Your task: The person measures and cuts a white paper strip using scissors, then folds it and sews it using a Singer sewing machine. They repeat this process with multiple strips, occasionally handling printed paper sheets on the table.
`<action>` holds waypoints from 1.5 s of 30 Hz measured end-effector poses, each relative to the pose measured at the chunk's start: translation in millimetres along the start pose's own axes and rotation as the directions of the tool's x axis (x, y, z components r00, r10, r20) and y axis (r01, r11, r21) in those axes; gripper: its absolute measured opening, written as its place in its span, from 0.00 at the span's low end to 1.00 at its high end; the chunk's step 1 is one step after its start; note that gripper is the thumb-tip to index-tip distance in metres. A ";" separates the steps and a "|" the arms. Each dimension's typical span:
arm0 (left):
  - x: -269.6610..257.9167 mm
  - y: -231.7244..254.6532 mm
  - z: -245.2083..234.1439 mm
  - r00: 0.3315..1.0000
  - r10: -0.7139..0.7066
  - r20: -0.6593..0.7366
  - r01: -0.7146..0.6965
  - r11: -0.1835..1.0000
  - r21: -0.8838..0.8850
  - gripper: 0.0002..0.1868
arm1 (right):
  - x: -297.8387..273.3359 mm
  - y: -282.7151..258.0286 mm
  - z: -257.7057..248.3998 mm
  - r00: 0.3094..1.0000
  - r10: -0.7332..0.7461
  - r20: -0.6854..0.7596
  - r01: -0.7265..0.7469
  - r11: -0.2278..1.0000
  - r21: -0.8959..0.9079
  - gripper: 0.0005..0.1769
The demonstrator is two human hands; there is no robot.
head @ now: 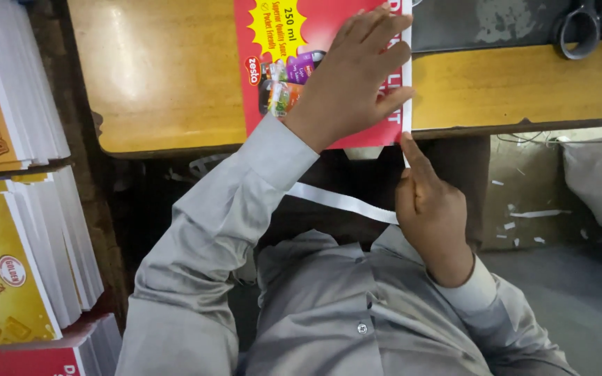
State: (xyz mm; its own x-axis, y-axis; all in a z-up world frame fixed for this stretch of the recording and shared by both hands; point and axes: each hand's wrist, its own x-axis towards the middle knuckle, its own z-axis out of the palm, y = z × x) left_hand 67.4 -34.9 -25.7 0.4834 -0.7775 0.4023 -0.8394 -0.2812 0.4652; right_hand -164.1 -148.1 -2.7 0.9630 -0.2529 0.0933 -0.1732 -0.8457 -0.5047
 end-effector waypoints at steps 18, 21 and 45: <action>-22.4 40.2 -0.1 0.992 -0.045 0.118 0.026 0.988 0.150 0.20 | -4.4 6.9 3.3 0.995 -0.011 0.094 0.001 0.994 0.108 0.29; -20.9 43.6 -2.5 0.996 -0.019 0.086 0.001 0.980 0.198 0.20 | -5.3 3.3 0.8 0.991 0.049 0.127 -0.069 0.985 0.156 0.31; 0.9 12.5 -6.8 0.977 0.107 0.187 -0.147 0.965 0.218 0.09 | 72.1 9.8 -9.5 0.995 0.012 0.096 -0.001 0.994 -0.110 0.27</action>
State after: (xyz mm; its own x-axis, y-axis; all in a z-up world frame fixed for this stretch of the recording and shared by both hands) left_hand 59.0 -35.3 -14.1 0.3359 -0.8943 0.2955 -0.9352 -0.2795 0.2172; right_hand -98.3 -179.0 7.3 0.9762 -0.2167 0.0050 -0.1959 -0.8919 -0.4075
